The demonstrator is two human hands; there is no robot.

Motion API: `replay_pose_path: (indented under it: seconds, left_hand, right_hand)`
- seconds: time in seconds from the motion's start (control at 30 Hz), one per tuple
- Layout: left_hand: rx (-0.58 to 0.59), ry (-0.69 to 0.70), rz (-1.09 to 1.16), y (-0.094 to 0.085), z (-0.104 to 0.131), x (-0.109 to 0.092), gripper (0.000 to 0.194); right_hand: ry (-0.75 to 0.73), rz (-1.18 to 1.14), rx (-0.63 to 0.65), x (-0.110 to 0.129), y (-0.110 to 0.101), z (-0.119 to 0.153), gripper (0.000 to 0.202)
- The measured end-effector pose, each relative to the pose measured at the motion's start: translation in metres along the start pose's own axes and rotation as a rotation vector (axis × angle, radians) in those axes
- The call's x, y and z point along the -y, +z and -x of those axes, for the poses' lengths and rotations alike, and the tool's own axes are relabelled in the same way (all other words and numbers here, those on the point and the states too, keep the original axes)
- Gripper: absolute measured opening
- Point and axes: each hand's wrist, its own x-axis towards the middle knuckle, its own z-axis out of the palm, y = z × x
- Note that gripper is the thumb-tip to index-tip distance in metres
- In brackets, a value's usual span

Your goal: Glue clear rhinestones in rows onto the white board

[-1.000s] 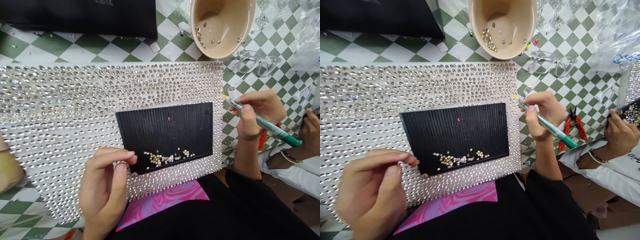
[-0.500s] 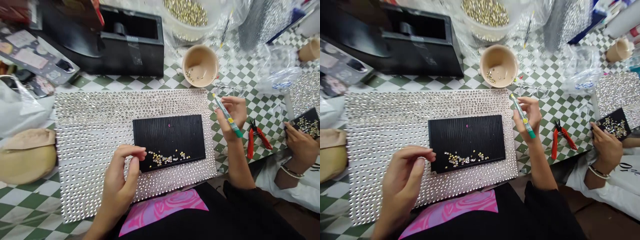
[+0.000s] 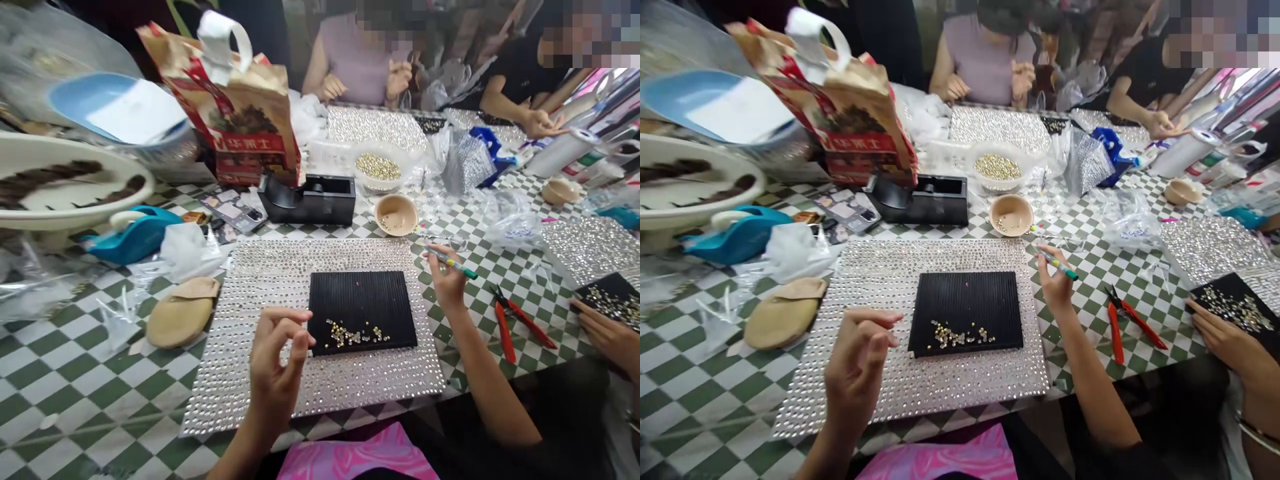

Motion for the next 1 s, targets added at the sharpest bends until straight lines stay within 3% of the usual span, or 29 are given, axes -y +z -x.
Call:
replay_pose_path:
  seconds: [0.13, 0.3, 0.6, 0.8, 0.9, 1.0]
  left_hand:
    - [0.101, 0.08, -0.038, -0.006, 0.001, -0.005, 0.036]
    - [0.208, 0.06, -0.161, -0.008, 0.001, 0.002, 0.02]
    - [0.314, 0.003, -0.356, 0.001, 0.011, 0.027, 0.027]
    - [0.254, 0.009, -0.433, 0.003, 0.011, 0.035, 0.019]
    - [0.125, 0.057, -0.404, 0.002, 0.01, 0.036, 0.008]
    - [-0.052, 0.04, -0.363, 0.003, 0.009, 0.038, 0.011]
  right_hand:
    - [-0.028, 0.001, 0.025, -0.003, 0.004, 0.0, 0.033]
    - [-0.007, -0.03, 0.037, -0.005, 0.005, 0.0, 0.035]
    - [0.116, -0.105, -0.103, 0.008, 0.006, 0.009, 0.025]
    - [0.138, -0.108, -0.129, 0.007, 0.011, 0.015, 0.015]
    - [0.132, -0.098, -0.173, 0.009, 0.012, 0.02, 0.01]
    - [0.137, -0.066, -0.187, 0.013, 0.012, 0.027, 0.008]
